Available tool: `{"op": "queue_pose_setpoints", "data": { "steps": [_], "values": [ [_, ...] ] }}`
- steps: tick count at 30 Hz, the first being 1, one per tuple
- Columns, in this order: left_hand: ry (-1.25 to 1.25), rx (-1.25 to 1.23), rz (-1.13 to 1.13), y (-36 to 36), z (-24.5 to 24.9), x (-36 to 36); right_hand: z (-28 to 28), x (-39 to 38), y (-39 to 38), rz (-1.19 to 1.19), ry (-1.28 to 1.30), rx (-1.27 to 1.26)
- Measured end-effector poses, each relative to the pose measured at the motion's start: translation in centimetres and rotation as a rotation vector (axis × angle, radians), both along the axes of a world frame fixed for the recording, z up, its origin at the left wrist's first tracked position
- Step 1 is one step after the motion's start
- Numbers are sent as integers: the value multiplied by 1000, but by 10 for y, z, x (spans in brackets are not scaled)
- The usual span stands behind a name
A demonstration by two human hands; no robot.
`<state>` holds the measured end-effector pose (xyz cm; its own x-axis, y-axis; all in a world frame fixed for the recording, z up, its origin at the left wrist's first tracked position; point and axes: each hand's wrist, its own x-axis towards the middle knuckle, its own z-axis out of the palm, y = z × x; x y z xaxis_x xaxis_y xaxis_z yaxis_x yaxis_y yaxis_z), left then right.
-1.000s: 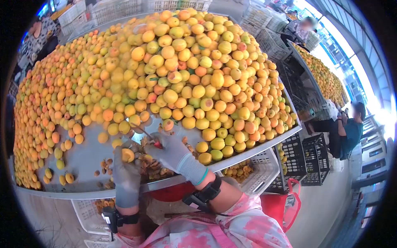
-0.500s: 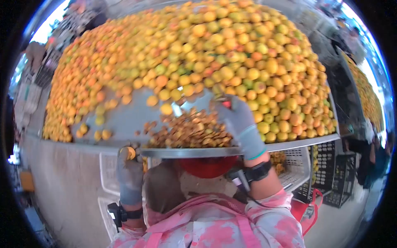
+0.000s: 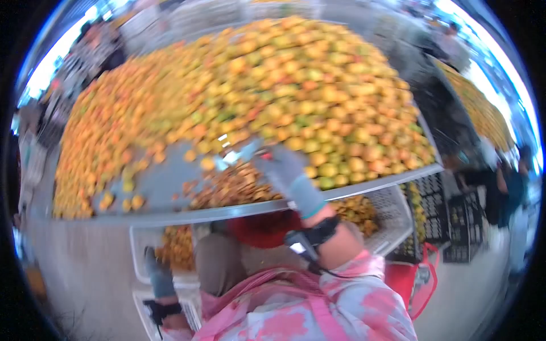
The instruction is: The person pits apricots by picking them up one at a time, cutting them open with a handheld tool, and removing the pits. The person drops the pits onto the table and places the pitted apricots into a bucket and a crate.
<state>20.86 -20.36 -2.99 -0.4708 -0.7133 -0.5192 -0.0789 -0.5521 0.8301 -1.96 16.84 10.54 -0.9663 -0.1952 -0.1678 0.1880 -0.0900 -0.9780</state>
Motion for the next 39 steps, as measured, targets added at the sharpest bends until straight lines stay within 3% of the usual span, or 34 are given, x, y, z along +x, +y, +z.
{"op": "queue_pose_setpoints", "data": {
  "steps": [1,3,7,9,10,11,14,17,19,23,25,31,33,35,39],
  "values": [
    [-61,-38,-77,-3,-4,0,1,-4,5,31,-6,236],
    [-212,-149,-54,15,21,-18,20,-1,6,15,-77,284],
    [26,-256,-154,36,40,-53,13,-12,23,-62,-36,214],
    [96,-967,-571,56,55,-70,-6,-30,40,-87,12,238],
    [97,-1128,-565,63,55,-78,-14,-39,46,-244,85,411],
    [101,-1131,-562,71,59,-84,-21,-47,52,-401,159,582],
    [320,-1216,-523,97,69,-112,-40,-68,78,-584,270,573],
    [178,-1021,-358,129,80,-146,-26,-80,86,-658,294,695],
    [360,-616,-356,158,103,-172,-31,-90,91,-622,271,728],
    [535,-689,-547,180,82,-220,-43,-92,85,-466,174,919],
    [604,-91,-461,187,77,-241,-45,-95,84,-481,228,993],
    [516,66,-669,210,75,-252,-28,-97,84,-390,87,1103],
    [461,107,-612,216,76,-248,-32,-99,82,-330,46,1160],
    [454,124,-646,214,77,-247,-40,-96,82,-340,158,1114],
    [481,135,-680,209,76,-244,-41,-94,81,-239,87,1022]
  ]
}}
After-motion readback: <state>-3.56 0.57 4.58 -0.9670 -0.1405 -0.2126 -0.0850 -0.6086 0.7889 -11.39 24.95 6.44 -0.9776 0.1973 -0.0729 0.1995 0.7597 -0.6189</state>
